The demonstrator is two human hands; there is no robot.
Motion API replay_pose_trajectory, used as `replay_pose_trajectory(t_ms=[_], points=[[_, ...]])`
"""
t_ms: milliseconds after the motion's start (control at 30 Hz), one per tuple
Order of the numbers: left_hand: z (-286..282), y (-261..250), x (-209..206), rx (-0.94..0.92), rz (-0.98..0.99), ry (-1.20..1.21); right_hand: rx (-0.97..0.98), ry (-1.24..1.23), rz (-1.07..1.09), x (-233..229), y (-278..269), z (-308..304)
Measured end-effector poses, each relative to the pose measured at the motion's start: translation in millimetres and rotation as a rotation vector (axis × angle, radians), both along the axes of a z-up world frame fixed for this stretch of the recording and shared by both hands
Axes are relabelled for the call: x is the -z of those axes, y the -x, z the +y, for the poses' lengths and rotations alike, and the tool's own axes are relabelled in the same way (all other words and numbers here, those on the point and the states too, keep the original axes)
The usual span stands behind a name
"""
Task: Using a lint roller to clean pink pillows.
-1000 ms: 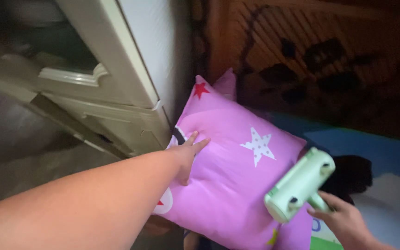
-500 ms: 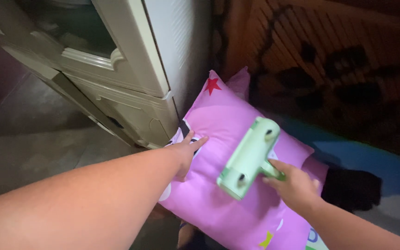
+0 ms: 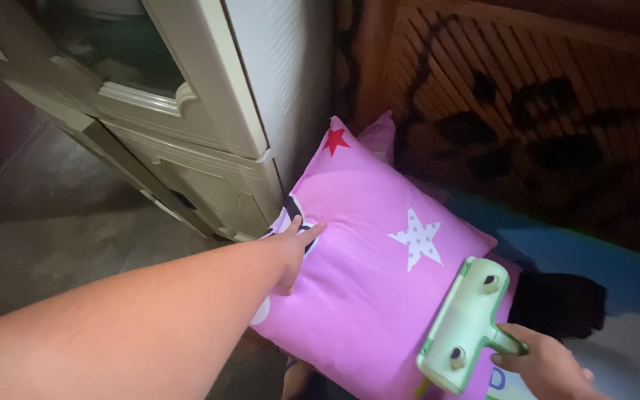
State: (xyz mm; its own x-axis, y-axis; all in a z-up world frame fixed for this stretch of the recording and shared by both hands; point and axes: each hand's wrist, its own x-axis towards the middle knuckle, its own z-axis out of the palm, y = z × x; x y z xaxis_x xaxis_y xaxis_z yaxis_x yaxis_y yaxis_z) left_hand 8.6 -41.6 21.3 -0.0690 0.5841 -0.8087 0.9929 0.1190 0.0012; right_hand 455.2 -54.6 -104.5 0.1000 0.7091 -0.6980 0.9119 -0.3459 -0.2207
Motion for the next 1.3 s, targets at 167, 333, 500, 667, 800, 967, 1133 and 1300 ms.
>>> replay_pose_trajectory(t_ms=[167, 333, 500, 667, 800, 967, 1133, 1300], points=[[0.3, -1.6, 2.2, 0.038, 0.027, 0.015, 0.126, -0.132, 0.285, -37.3, 46.6, 6.9], [2.1, -3.5, 2.9, 0.028, 0.046, 0.05, 0.112, -0.311, 0.583, -68.3, 133.4, 37.4], [3.8, -3.0, 2.6, -0.029, 0.022, 0.051, 0.03, -0.204, 0.369, -116.9, 195.7, 48.6], [5.1, 0.1, 10.4, -0.006, 0.019, 0.039, -0.151, -0.297, 0.13, -90.5, 177.8, 48.5], [5.8, 0.9, 12.7, 0.028, 0.027, 0.034, -0.133, -0.33, 0.123, -57.1, 139.6, 37.0], [5.3, -0.1, 0.5, 0.046, 0.026, 0.031, -0.05, -0.121, 0.098, -56.0, 99.7, 9.1], [8.1, 4.6, 11.4, 0.104, 0.008, 0.01, 0.03, -0.028, -0.074, -44.3, 58.5, -11.9], [9.6, 5.0, 11.5, 0.215, 0.081, 0.047, 0.078, -0.21, 0.099, -56.9, 50.7, -15.8]])
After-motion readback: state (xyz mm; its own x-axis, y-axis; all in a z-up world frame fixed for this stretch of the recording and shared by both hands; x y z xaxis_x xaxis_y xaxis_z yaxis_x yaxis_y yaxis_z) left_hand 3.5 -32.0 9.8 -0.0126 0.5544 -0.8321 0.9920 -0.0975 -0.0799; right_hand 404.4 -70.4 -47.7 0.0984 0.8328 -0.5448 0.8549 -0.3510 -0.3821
